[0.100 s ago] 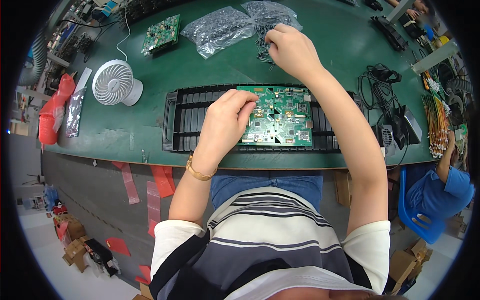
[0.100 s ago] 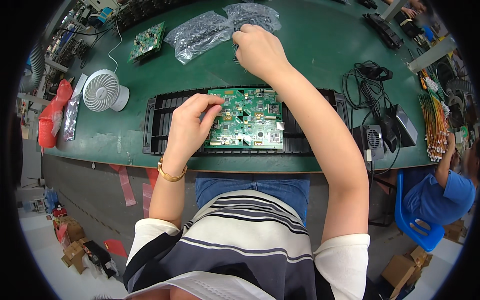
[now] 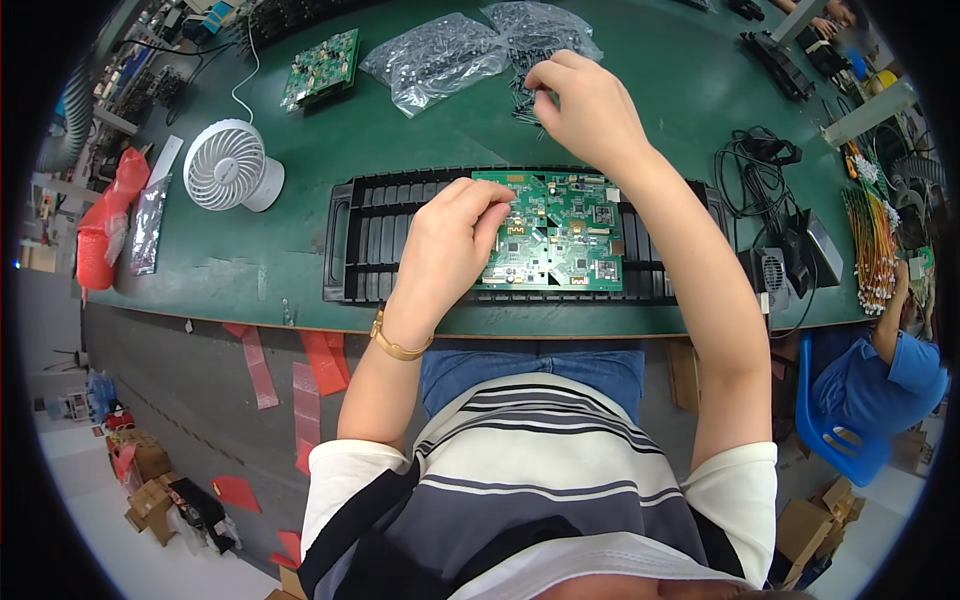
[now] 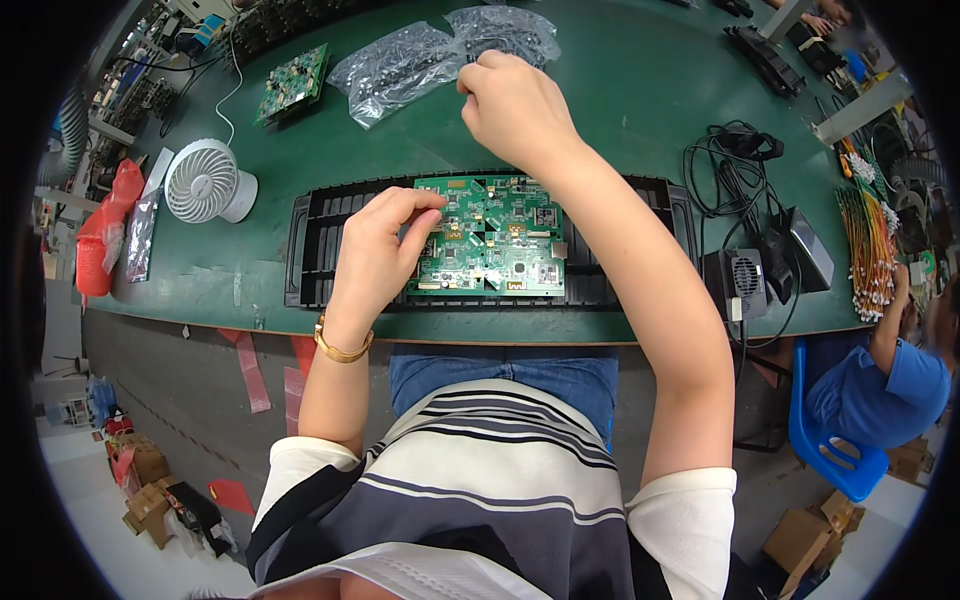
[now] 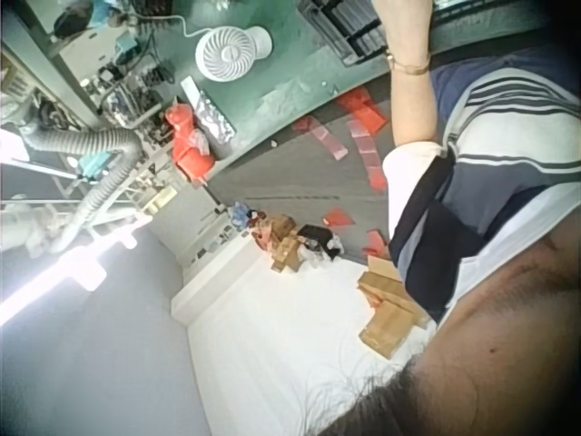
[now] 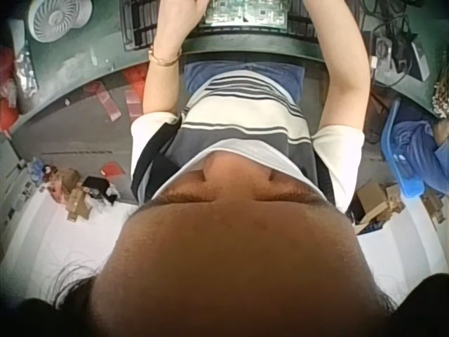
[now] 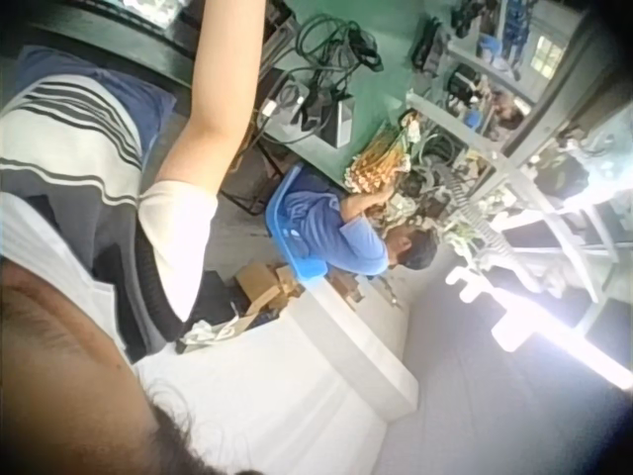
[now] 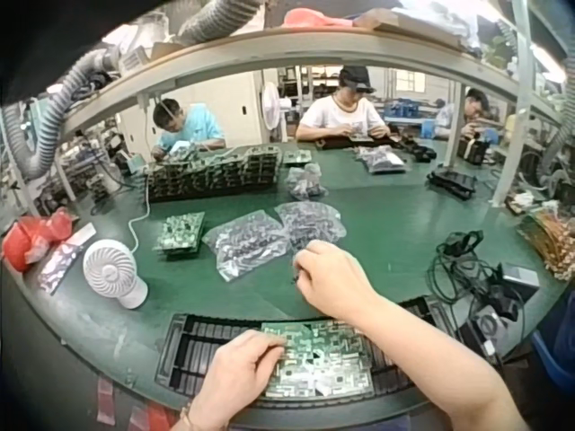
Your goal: The person places a circuit board onto a rack and inserts small electronic components into it by hand. They then move the board onto a stack and repeat the process with another circuit board.
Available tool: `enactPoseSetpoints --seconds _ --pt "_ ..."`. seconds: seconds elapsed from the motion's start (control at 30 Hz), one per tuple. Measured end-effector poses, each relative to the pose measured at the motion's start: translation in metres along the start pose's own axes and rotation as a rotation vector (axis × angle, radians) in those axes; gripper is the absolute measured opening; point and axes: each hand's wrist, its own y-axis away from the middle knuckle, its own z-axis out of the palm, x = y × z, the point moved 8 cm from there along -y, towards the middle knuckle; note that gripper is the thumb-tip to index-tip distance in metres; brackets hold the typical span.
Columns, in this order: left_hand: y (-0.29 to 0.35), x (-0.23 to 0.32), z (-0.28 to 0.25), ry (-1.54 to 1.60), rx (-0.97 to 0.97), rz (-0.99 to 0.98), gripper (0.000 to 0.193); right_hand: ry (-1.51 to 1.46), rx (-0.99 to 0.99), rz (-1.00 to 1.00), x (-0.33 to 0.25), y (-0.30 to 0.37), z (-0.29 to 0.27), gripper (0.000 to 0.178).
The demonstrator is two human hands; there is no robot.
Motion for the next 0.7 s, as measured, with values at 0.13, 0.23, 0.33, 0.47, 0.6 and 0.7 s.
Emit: enactPoseSetpoints --seconds 0.13,0.23,0.33,0.47,0.6,0.7 --pt "0.000 0.000 0.002 -0.016 -0.008 0.011 0.011 -0.151 -0.005 0.056 -0.011 0.010 -0.017 0.013" --pt "0.001 -0.001 0.004 0.001 0.014 0.000 0.011 -0.294 0.006 0.117 -0.017 0.018 -0.031 0.013" --pt "0.003 -0.001 0.005 0.008 0.029 -0.004 0.011 -0.373 0.019 0.150 -0.024 0.031 -0.040 0.014" --pt "0.003 -0.002 0.005 0.020 0.055 -0.006 0.011 -0.462 0.044 0.187 -0.029 0.051 -0.052 0.015" --pt "0.005 -0.002 0.005 0.024 0.071 -0.026 0.011 -0.550 0.046 0.311 -0.024 0.076 -0.052 0.014" --pt "0.005 -0.003 0.006 0.015 0.073 -0.028 0.011 -0.613 0.045 0.414 -0.020 0.097 -0.047 0.014"
